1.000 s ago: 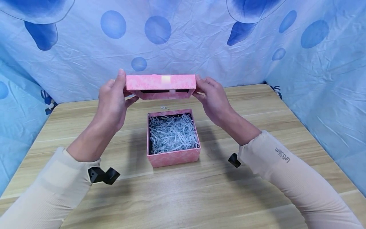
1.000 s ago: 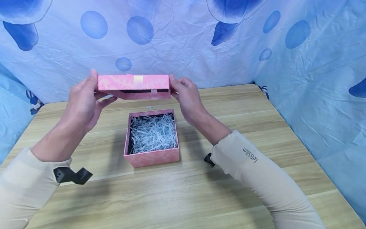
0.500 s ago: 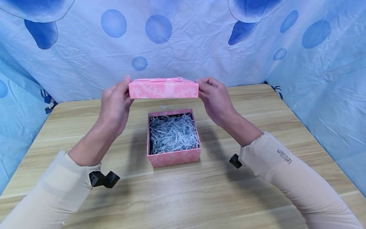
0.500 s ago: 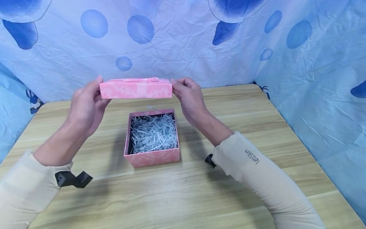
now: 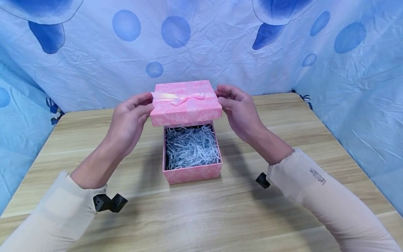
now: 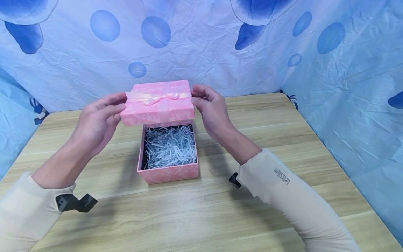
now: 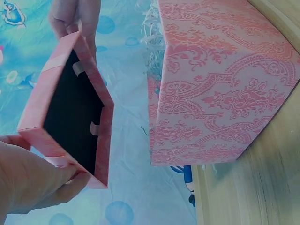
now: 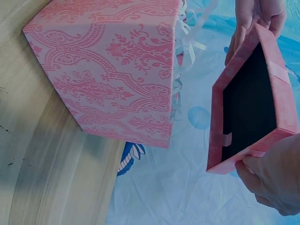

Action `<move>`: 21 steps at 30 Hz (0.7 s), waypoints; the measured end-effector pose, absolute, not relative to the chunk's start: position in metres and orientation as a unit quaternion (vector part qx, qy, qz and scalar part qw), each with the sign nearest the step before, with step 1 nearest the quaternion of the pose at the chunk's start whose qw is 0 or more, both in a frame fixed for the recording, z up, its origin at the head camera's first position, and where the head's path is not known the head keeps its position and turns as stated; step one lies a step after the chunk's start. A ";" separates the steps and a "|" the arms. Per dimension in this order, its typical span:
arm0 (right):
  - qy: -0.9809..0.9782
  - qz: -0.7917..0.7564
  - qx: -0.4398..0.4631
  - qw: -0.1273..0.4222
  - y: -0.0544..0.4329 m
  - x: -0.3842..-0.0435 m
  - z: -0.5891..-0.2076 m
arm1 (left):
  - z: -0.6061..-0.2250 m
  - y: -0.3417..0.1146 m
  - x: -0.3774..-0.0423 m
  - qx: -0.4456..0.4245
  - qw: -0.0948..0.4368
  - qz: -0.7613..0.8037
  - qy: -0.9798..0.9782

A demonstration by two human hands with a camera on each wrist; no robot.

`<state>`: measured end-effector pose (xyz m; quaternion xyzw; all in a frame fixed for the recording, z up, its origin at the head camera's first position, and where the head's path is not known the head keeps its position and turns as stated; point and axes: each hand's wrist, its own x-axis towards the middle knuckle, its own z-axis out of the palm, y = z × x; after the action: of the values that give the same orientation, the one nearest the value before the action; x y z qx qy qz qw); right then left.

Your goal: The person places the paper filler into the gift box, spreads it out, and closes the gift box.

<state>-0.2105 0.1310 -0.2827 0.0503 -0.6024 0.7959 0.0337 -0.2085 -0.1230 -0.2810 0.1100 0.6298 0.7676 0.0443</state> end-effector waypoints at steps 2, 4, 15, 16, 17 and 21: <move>-0.611 0.789 0.051 0.031 0.132 -0.209 -0.284 | -0.282 -0.124 -0.207 0.116 0.046 0.756 0.642; -0.619 0.784 0.050 0.025 0.132 -0.206 -0.285 | -0.282 -0.124 -0.205 0.117 0.052 0.749 0.650; -0.631 0.774 0.048 0.015 0.134 -0.197 -0.291 | -0.285 -0.126 -0.202 0.107 0.085 0.738 0.660; -0.631 0.774 0.048 0.013 0.134 -0.196 -0.291 | -0.286 -0.126 -0.202 0.107 0.087 0.738 0.660; -0.632 0.774 0.049 0.012 0.134 -0.196 -0.291 | -0.286 -0.127 -0.202 0.108 0.089 0.738 0.661; -0.643 0.765 0.049 0.005 0.135 -0.193 -0.293 | -0.289 -0.129 -0.201 0.106 0.100 0.732 0.666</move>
<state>-0.1934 0.1354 -0.2928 0.0487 -0.6427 0.7645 0.0052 -0.2013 -0.1287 -0.2891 0.1061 0.6659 0.7317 0.0997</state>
